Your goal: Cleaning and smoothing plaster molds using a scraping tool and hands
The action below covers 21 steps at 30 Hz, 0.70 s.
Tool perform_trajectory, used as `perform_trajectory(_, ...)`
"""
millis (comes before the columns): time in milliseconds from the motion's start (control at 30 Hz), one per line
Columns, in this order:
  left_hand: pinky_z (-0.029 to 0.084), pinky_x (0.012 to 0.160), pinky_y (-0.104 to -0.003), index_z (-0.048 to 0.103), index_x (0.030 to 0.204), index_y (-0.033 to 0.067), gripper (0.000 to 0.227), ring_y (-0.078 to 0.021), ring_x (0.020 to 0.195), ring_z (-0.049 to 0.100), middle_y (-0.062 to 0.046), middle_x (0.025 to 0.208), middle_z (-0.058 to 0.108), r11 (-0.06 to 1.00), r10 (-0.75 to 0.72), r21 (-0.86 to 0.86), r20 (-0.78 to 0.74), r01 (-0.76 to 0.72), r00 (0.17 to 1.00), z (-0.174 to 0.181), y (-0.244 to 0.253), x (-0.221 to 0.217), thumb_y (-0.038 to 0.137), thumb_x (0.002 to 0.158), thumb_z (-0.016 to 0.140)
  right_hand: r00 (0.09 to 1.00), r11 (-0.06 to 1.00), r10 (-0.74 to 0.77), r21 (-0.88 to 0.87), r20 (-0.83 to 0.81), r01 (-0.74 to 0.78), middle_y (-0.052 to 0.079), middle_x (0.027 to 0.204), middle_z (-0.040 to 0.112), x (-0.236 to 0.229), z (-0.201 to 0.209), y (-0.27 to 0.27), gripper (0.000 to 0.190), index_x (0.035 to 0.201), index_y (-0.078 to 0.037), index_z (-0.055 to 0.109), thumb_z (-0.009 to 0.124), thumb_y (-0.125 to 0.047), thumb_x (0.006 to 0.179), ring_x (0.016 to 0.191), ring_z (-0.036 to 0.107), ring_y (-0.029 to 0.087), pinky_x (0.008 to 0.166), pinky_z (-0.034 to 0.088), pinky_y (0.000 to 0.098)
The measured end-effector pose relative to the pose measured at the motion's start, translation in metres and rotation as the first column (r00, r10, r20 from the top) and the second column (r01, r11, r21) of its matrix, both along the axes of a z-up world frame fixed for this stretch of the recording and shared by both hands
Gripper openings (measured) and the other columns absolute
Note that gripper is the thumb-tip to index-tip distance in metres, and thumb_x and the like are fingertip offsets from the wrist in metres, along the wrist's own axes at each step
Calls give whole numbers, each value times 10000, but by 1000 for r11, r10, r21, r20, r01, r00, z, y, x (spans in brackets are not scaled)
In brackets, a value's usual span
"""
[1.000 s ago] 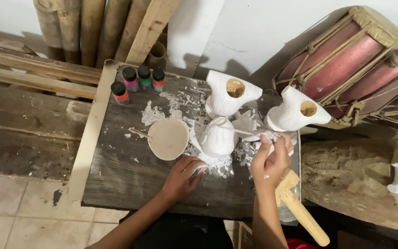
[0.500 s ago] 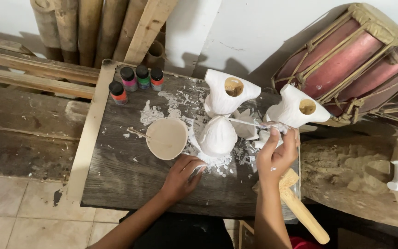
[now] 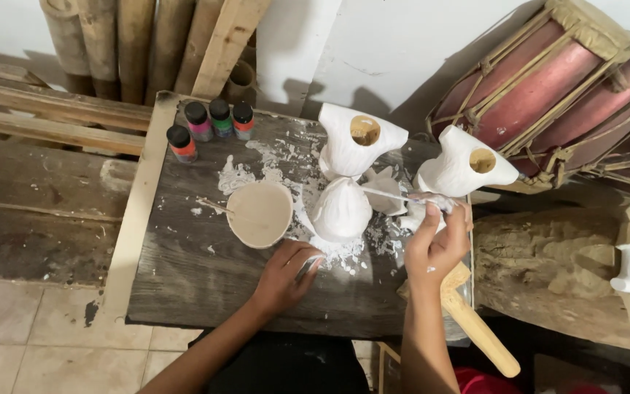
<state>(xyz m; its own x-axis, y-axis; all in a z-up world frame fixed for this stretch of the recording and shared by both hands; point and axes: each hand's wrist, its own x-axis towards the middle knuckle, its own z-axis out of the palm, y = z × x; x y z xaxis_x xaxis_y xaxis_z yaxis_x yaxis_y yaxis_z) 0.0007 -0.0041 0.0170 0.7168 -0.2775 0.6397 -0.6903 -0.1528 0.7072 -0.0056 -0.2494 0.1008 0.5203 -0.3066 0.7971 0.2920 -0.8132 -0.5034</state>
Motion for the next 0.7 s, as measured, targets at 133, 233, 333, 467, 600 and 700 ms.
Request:
perform_trajectory(133,578,748,-420,724,1009,77,84,-328,794,699,-97,885,679,1000,-15,1,13,15,1000,-1,1,1,97,940,683,1000,1000,2,-8,-16,-2,97,808,575,-4,2,2,159,925,0,650,612,-66,1064,776,543,274,903,385,355)
perform_trajectory(233,580,746,-425,721,1016,73,91,-329,793,699,-101,885,677,1000,-18,11,14,18,1000,-1,2,0,86,932,689,999,998,-33,-46,-41,32,112,802,557,-15,3,1,169,911,2,628,624,-74,1062,776,544,316,912,392,355)
perform_trajectory(333,578,740,-430,727,1022,80,100,-328,796,702,-96,882,680,1000,-29,2,-7,29,1000,0,2,0,79,929,691,998,999,-12,-45,-54,10,132,786,542,-22,15,12,195,891,4,590,612,-76,1066,775,557,333,927,377,353)
perform_trajectory(467,583,744,-418,729,1013,79,87,-323,805,703,-95,890,681,1000,-8,7,-2,8,1000,3,2,-2,104,943,683,996,999,-16,-51,-88,12,101,789,601,-35,0,1,188,876,-17,627,628,-87,1050,807,602,322,940,373,345)
perform_trajectory(600,585,749,-407,733,1020,87,95,-309,811,704,-81,902,685,1000,17,-6,5,-17,1000,-2,-1,-2,125,947,685,995,999,-6,-47,-96,2,99,789,621,-40,3,4,182,881,-21,623,622,-84,1052,814,602,319,944,362,347)
perform_trajectory(700,583,732,-396,726,1015,79,91,-309,774,690,-86,872,670,1000,-9,-4,34,9,999,-1,1,-1,120,963,663,995,999,-8,-44,-97,4,90,790,591,-33,4,5,175,889,-20,629,625,-82,1053,836,616,306,941,358,340)
